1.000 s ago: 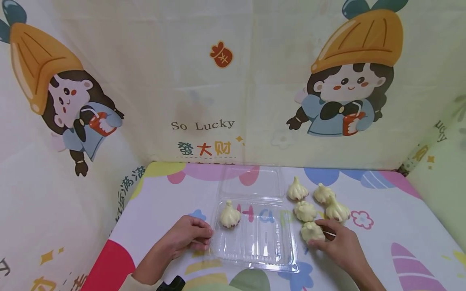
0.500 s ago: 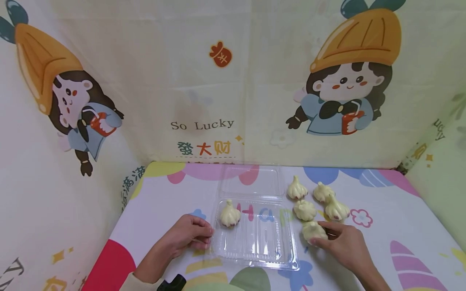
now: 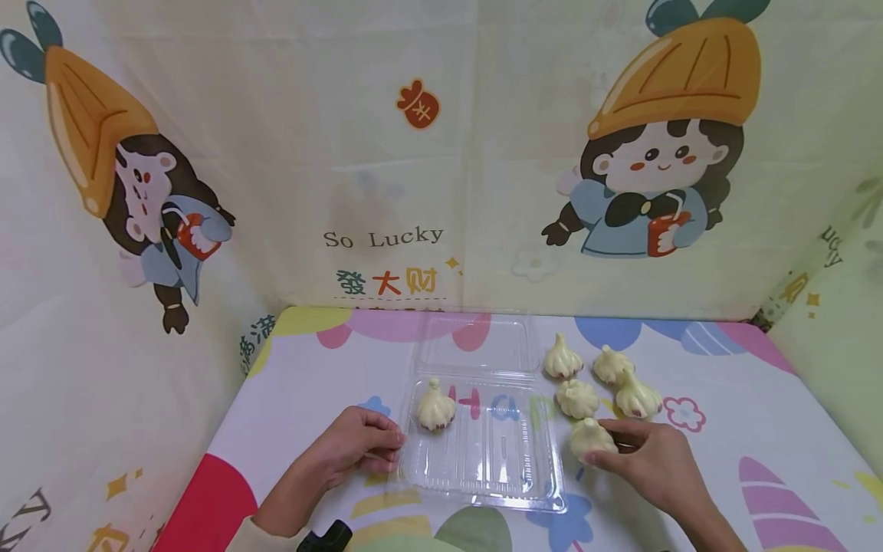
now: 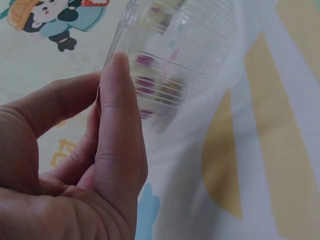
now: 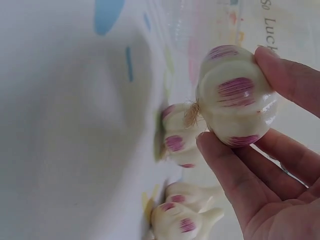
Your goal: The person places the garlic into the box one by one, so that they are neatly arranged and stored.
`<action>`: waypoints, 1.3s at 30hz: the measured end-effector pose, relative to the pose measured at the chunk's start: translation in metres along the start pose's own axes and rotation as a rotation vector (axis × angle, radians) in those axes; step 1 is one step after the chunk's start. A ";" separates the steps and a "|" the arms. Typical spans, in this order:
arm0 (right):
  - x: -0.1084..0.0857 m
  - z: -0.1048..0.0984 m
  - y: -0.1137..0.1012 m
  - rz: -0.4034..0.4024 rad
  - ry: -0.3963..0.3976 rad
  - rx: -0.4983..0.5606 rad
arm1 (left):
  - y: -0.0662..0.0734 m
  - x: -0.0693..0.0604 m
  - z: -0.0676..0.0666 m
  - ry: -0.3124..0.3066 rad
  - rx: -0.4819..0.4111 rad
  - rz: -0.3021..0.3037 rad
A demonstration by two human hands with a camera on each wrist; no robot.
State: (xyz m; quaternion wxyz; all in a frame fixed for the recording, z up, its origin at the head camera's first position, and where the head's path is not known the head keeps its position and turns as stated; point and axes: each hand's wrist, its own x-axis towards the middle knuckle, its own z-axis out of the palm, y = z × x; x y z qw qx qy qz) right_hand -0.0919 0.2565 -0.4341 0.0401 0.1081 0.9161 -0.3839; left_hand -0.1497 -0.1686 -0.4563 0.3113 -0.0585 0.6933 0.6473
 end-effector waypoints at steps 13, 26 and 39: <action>-0.003 -0.001 -0.015 -0.022 -0.005 0.004 | -0.001 0.000 0.000 -0.006 -0.014 0.012; -0.002 -0.001 -0.025 -0.051 -0.020 0.045 | -0.004 0.001 0.000 -0.007 -0.021 0.020; -0.003 0.006 -0.041 -0.069 -0.041 0.101 | -0.003 -0.002 0.002 -0.013 -0.035 0.023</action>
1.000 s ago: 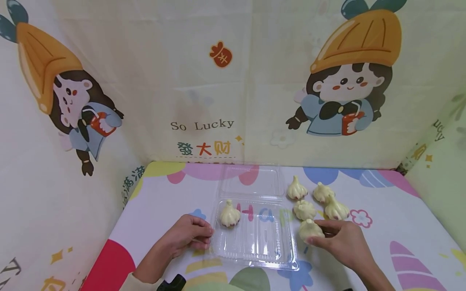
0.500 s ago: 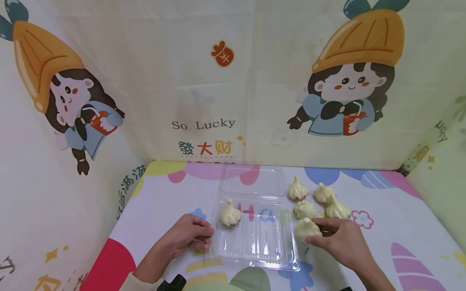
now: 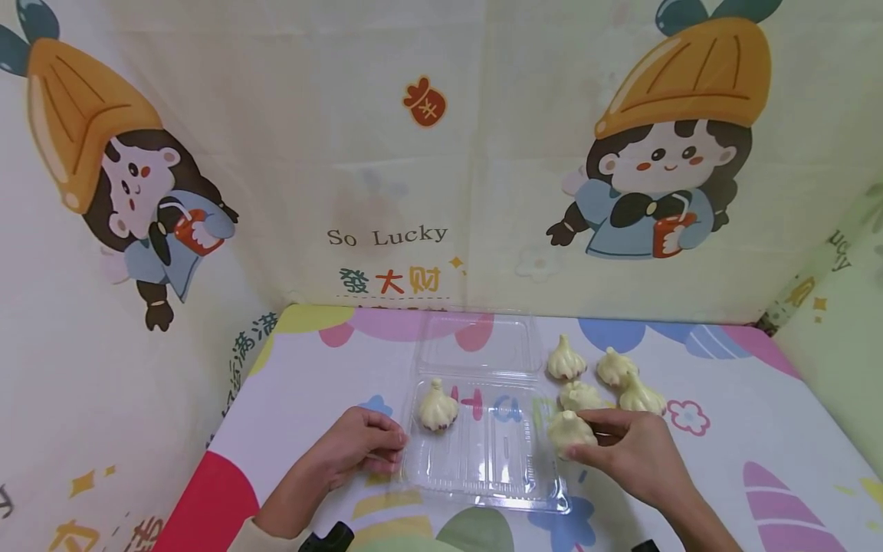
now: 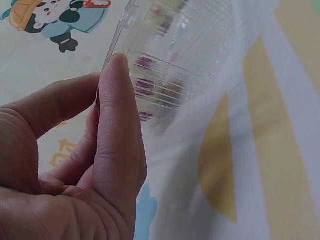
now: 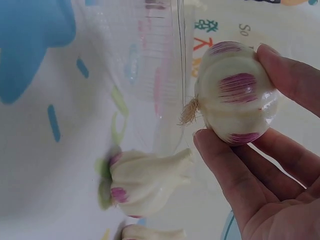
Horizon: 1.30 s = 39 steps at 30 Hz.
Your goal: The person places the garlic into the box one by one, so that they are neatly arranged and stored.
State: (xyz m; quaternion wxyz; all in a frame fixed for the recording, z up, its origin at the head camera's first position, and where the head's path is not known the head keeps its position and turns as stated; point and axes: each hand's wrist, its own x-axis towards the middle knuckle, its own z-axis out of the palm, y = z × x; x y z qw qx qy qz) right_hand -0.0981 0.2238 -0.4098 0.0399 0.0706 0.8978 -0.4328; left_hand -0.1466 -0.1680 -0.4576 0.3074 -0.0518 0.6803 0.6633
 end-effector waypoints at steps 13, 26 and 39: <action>0.008 0.009 -0.011 -0.037 -0.033 0.052 | -0.001 0.001 0.000 0.004 0.004 0.003; 0.017 0.019 -0.017 -0.056 -0.073 0.060 | -0.003 0.002 0.000 0.009 0.005 0.004; 0.022 0.030 -0.026 -0.091 -0.106 0.083 | -0.003 0.001 0.001 0.016 0.000 0.005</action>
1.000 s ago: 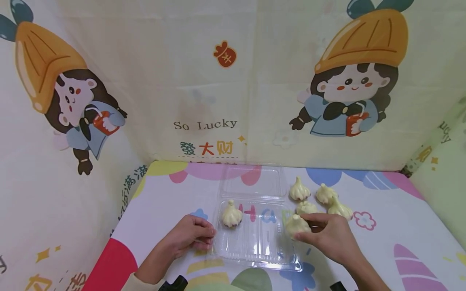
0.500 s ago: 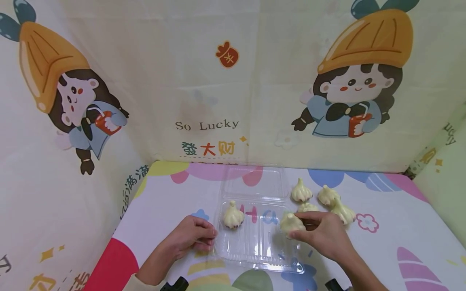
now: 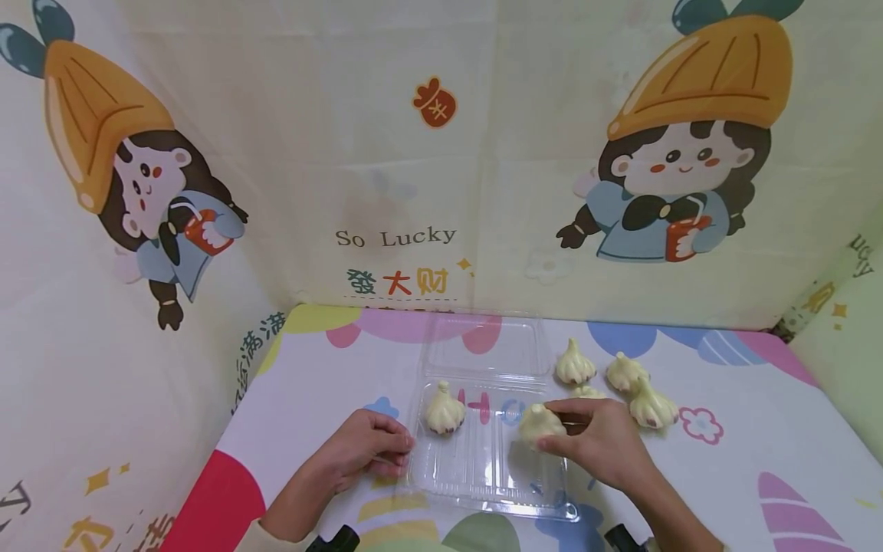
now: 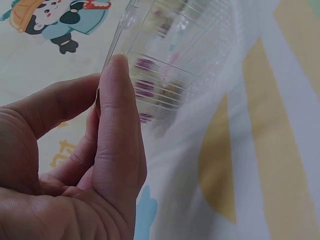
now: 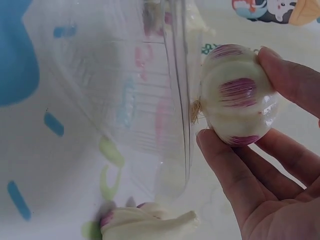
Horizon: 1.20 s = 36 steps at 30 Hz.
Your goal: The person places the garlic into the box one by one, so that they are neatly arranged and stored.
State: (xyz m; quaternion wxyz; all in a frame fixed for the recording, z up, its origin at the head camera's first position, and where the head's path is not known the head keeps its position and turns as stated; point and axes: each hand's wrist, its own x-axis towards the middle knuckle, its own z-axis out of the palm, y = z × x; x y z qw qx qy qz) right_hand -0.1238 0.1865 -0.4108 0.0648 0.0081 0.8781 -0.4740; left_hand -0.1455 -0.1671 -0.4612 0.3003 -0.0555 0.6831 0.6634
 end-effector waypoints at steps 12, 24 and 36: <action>0.008 0.010 -0.001 -0.044 -0.022 0.030 | 0.002 0.000 0.001 0.008 0.014 -0.003; 0.016 0.026 -0.002 -0.142 -0.045 0.075 | 0.000 0.000 0.000 0.011 0.014 -0.013; 0.024 0.041 -0.003 -0.136 -0.049 0.081 | 0.000 0.000 0.000 0.014 0.015 -0.013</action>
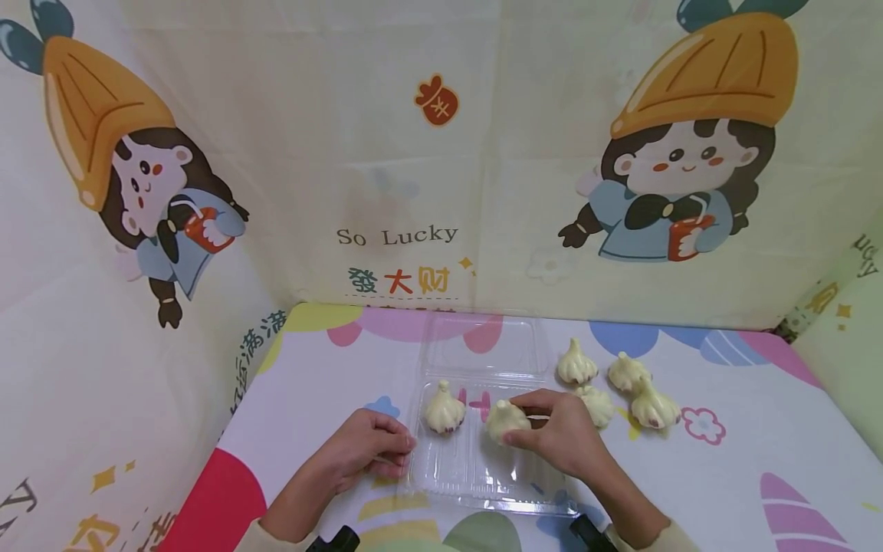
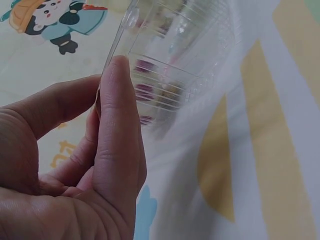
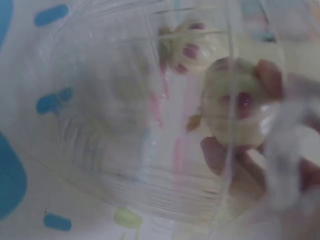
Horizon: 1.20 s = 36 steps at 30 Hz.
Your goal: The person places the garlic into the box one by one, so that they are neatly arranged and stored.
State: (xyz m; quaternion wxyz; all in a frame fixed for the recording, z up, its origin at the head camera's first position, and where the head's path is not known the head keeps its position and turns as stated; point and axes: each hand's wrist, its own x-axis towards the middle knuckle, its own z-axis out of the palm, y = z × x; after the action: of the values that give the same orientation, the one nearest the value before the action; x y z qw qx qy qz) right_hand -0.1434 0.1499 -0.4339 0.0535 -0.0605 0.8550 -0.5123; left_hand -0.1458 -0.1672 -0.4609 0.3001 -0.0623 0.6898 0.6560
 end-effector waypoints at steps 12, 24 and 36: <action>0.004 0.014 0.008 0.028 0.006 0.005 | 0.000 0.001 0.001 -0.010 -0.016 0.007; 0.008 0.026 0.009 -0.024 0.055 -0.097 | 0.000 0.002 0.000 -0.012 -0.015 0.005; 0.011 0.034 0.007 0.042 0.101 -0.131 | 0.000 0.001 0.001 -0.005 -0.010 -0.003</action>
State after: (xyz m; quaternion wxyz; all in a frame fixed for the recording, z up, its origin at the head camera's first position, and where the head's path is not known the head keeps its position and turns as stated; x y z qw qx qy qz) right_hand -0.1495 0.1221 -0.4562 0.0167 -0.0201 0.8893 -0.4565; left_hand -0.1463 -0.1657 -0.4612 0.3025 -0.0633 0.6855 0.6592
